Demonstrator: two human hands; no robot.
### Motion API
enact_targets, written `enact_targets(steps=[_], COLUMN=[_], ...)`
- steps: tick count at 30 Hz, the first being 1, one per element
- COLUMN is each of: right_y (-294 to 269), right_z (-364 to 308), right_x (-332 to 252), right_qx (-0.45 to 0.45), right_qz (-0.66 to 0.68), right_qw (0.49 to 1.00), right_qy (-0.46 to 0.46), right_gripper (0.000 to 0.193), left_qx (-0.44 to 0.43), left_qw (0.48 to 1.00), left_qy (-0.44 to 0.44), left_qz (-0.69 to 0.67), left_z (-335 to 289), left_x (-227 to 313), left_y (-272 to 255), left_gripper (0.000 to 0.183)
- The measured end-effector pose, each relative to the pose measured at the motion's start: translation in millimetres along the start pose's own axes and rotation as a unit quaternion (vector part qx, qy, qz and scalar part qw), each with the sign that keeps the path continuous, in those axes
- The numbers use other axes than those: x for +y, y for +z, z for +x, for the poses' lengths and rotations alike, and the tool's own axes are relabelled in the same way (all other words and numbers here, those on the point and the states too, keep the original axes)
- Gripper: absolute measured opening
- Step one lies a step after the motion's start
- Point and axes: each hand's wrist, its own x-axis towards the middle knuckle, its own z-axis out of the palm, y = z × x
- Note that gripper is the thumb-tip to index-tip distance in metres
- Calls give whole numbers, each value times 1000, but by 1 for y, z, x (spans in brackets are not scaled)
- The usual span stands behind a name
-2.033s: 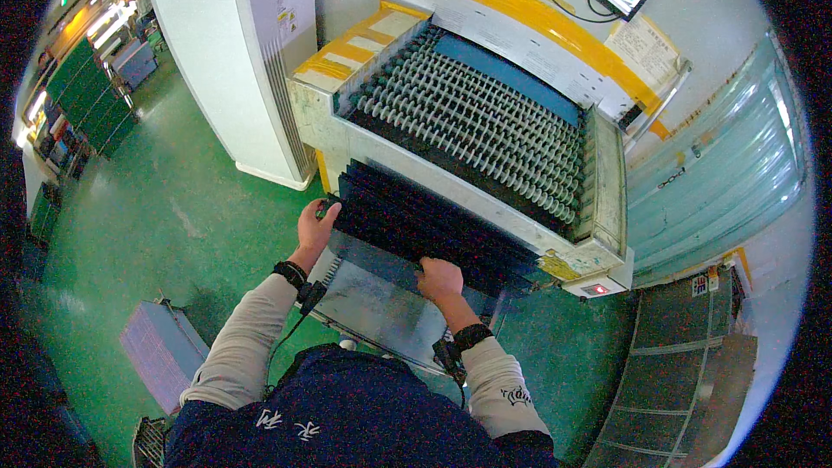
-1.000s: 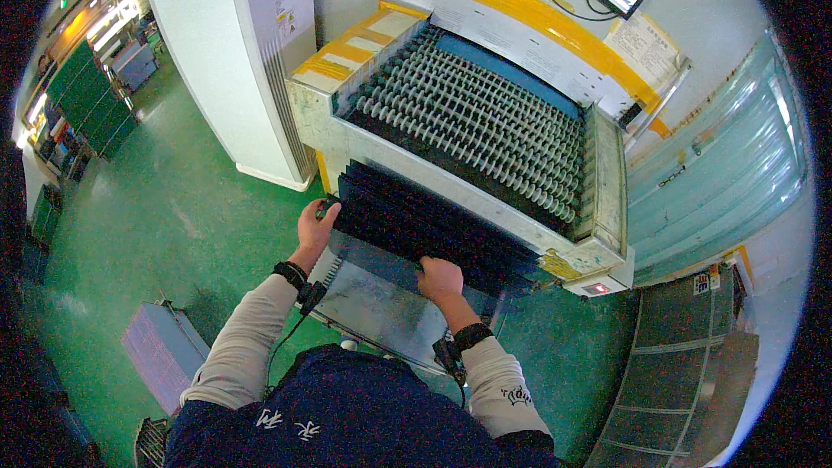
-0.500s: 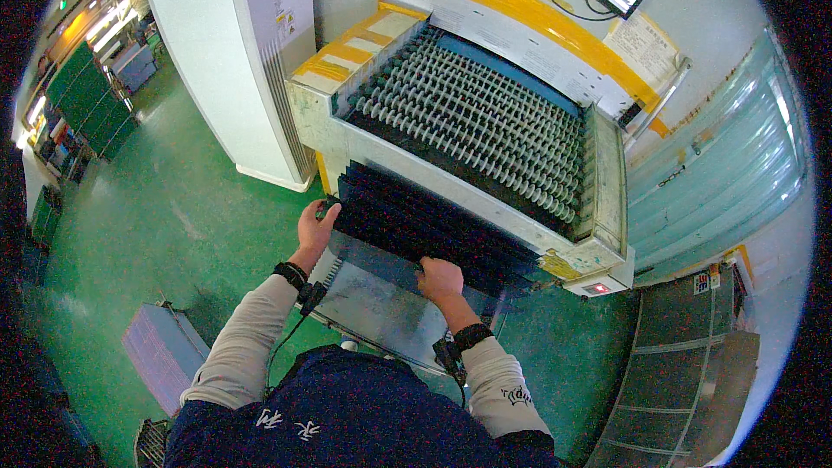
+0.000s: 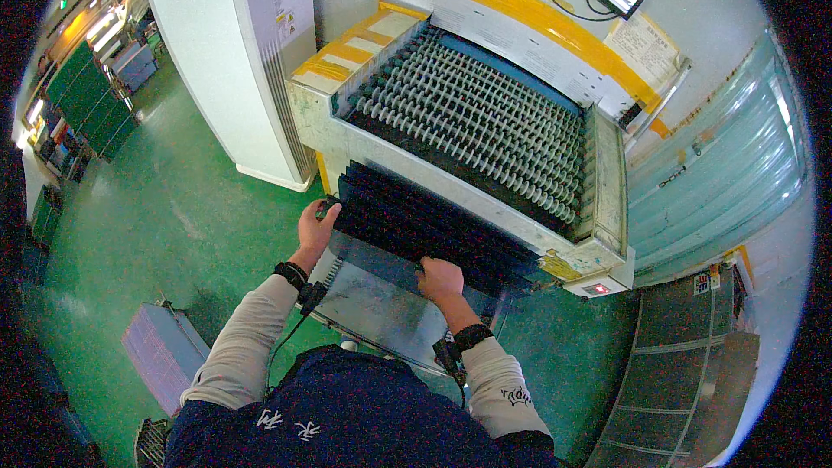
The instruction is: Placing blue metal sheets into a machine and then organizing processed sheets into a vertical rack.
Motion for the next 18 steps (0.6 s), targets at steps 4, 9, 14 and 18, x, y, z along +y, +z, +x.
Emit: enact_targets(steps=[4,9,14,18], right_y=[-1,0,-2,-4], right_z=[-1,0,0,0], right_x=[0,1,0,-1], right_qx=[0,0,-2,-13], right_qz=[8,5,2,3], right_qw=[1000,1000,1000,1000], right_qy=[3,6,7,11], right_gripper=[23,23,23,23], left_qx=[3,2,-1,-2], left_qw=[1000,1000,1000,1000], left_qy=[4,0,-3,-5], left_qz=[10,12,5,8], left_z=[0,0,0,0], left_x=[0,3,4,4], left_y=[1,0,-1,-1], left_gripper=[56,56,58,59])
